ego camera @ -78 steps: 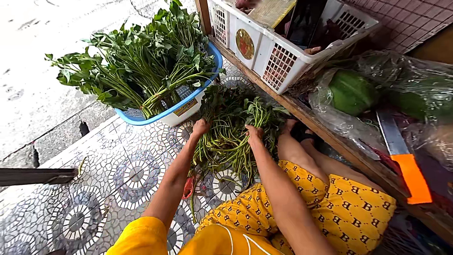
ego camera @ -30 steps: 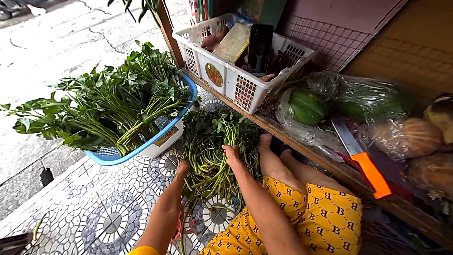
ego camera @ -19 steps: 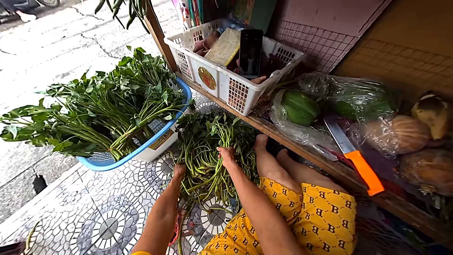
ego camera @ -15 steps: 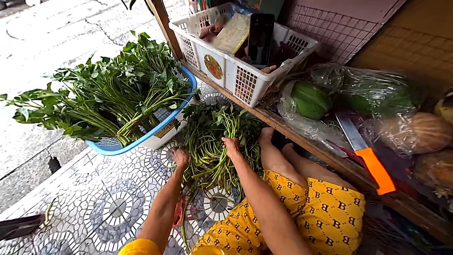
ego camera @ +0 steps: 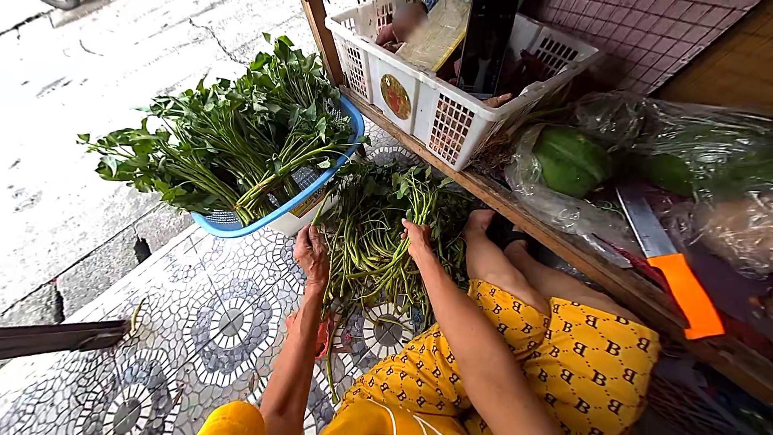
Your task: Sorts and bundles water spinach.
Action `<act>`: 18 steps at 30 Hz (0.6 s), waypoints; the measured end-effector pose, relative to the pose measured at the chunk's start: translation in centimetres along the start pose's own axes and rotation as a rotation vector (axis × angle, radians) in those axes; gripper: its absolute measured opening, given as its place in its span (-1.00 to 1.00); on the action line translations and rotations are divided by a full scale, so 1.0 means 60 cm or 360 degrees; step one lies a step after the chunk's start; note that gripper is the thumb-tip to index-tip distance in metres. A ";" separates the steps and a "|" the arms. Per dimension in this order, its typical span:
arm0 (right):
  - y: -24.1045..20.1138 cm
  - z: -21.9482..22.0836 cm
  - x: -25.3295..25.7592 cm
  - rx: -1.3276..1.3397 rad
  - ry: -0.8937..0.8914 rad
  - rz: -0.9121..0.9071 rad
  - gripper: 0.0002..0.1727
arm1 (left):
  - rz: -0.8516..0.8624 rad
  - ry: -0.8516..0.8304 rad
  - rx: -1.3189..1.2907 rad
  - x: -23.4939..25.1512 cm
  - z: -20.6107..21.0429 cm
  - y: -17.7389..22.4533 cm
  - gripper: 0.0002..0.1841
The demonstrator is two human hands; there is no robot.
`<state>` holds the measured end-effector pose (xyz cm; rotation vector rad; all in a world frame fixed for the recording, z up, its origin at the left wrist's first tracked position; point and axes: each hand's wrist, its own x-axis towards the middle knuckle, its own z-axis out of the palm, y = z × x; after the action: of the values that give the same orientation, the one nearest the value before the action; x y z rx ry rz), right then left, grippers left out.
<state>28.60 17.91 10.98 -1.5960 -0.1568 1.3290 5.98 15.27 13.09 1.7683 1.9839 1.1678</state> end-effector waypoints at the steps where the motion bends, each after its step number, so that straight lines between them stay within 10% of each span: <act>1: 0.002 -0.001 0.001 -0.0019 -0.0004 0.0004 -0.67 | -0.0119 -0.0268 0.0140 -0.014 0.006 -0.017 -0.60; 4: 0.006 0.000 -0.005 -0.0088 -0.0024 0.0013 -0.66 | -0.0383 -0.1246 0.0603 -0.031 0.016 -0.053 -0.54; 8: 0.001 -0.004 -0.009 -0.0075 -0.0032 0.0021 -0.64 | -0.0207 -0.0967 0.0776 0.008 -0.100 0.110 -0.55; 11: 0.005 -0.002 0.004 -0.0091 -0.0038 0.0004 -0.64 | 0.0128 -0.0269 0.0567 0.013 -0.202 0.211 -0.64; 18: 0.008 0.002 -0.005 0.0158 -0.0098 0.0084 -0.62 | -0.0131 -0.0408 -0.0353 -0.009 -0.088 0.110 -0.69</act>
<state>28.14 17.56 10.83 -1.4861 -0.0853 1.4062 7.54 12.33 20.89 1.6182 1.6935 1.0317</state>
